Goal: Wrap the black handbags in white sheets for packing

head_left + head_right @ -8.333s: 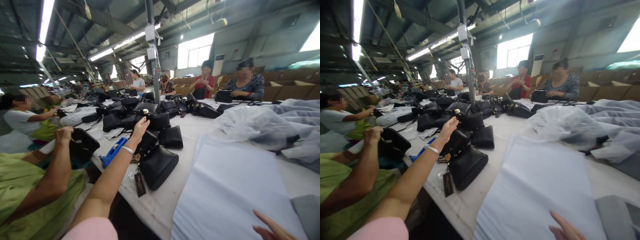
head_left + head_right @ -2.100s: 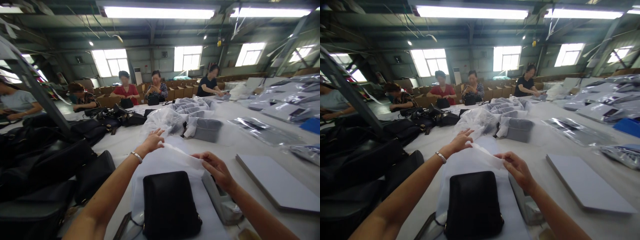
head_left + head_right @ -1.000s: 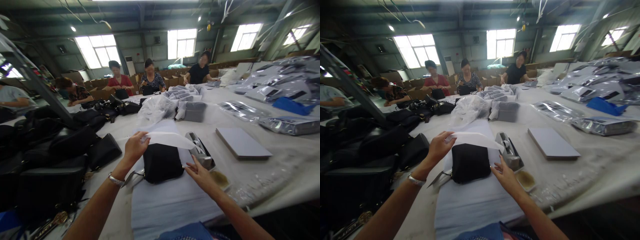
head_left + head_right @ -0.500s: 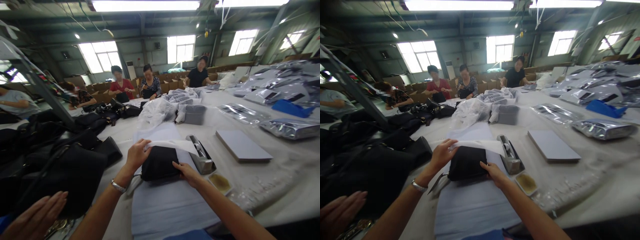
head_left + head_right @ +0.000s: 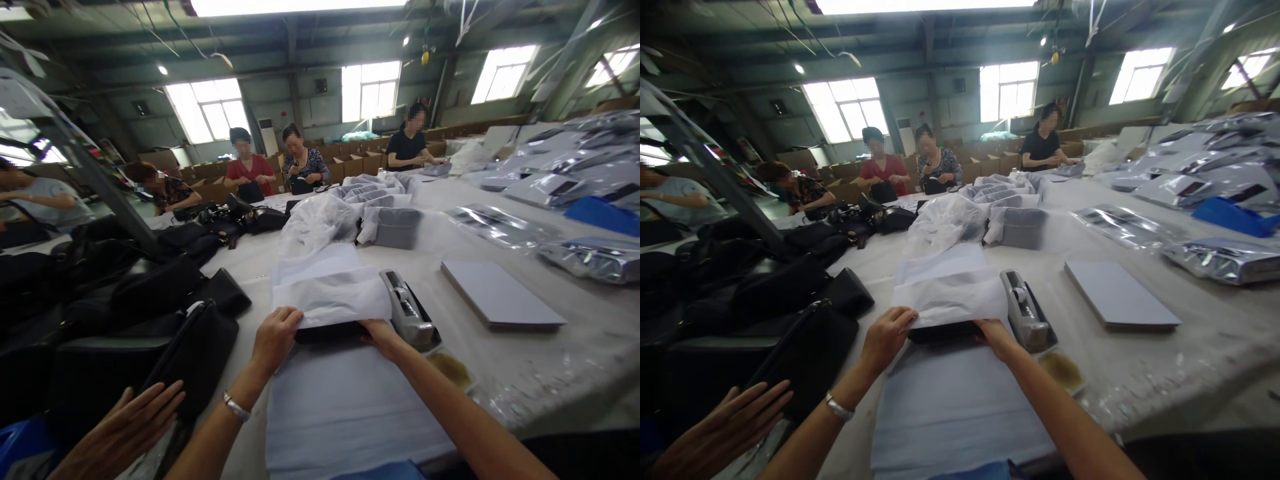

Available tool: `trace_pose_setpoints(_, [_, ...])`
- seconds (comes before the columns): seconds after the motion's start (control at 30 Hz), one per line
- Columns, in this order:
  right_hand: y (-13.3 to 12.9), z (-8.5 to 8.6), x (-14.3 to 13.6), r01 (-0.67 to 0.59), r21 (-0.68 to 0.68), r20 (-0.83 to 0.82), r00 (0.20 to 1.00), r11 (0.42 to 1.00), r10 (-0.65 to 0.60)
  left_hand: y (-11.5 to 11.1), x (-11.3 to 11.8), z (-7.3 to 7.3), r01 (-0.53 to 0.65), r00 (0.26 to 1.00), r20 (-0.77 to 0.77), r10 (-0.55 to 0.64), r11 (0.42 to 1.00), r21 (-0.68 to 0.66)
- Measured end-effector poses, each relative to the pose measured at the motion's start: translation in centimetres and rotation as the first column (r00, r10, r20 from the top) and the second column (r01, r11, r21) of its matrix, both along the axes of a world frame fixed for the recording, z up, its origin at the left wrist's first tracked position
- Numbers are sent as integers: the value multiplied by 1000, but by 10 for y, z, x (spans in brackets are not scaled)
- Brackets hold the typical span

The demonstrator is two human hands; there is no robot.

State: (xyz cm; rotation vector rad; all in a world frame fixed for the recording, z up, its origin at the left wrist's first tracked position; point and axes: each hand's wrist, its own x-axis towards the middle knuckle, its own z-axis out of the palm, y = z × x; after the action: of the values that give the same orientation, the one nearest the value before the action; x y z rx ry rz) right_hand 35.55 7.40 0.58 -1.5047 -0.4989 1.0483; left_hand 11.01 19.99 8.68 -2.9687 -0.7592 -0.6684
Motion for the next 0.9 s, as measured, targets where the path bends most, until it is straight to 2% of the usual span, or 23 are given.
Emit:
trace_pose_setpoints(0.1, [-20, 4, 2, -22, 7, 85, 996, 1000, 21, -3, -4, -13, 19, 1000, -24, -19, 1000, 13])
trace_pose_setpoints(0.2, [-54, 14, 1, -58, -35, 234, 970, 998, 65, -6, -7, -25, 6, 1000, -29, -6, 1000, 13])
trace_pose_setpoints(0.27, [-76, 25, -4, -82, -64, 487, 867, 995, 103, -9, -8, -32, -3, 1000, -14, 4, 1000, 17])
trace_pose_setpoints(0.33, [-88, 37, -12, -111, -31, 743, 662, 993, 97, -12, -8, -38, -3, 1000, 0, 3, 1000, 29])
trace_pose_setpoints(0.4, [-86, 47, -21, -196, 42, 884, 464, 980, 55, -17, -7, -42, 3, 1000, 8, -3, 999, 37])
trace_pose_setpoints(0.47, [-71, 52, -26, -330, 59, 955, 293, 942, 43, -21, -5, -45, 1, 1000, 16, -1, 999, 42])
trace_pose_setpoints(0.53, [-50, 49, -26, -424, -17, 990, 119, 906, 74, -24, -4, -48, -5, 1000, 24, 3, 999, 51])
trace_pose_setpoints(0.63, [-24, 36, -19, -434, -155, 988, -79, 887, 133, -25, -2, -51, 13, 999, 32, -15, 998, 69])
trace_pose_setpoints(0.7, [-13, 25, -13, -431, -218, 973, -160, 875, 164, -26, 1, -48, 46, 999, 23, -47, 997, 69])
trace_pose_setpoints(0.77, [-9, 16, -8, -445, -240, 965, -205, 863, 163, -29, 7, -43, 73, 997, 20, -74, 996, 56])
trace_pose_setpoints(0.9, [-15, 6, -2, -484, -206, 971, -208, 850, 117, -34, 29, -32, 120, 993, -5, -120, 993, 6])
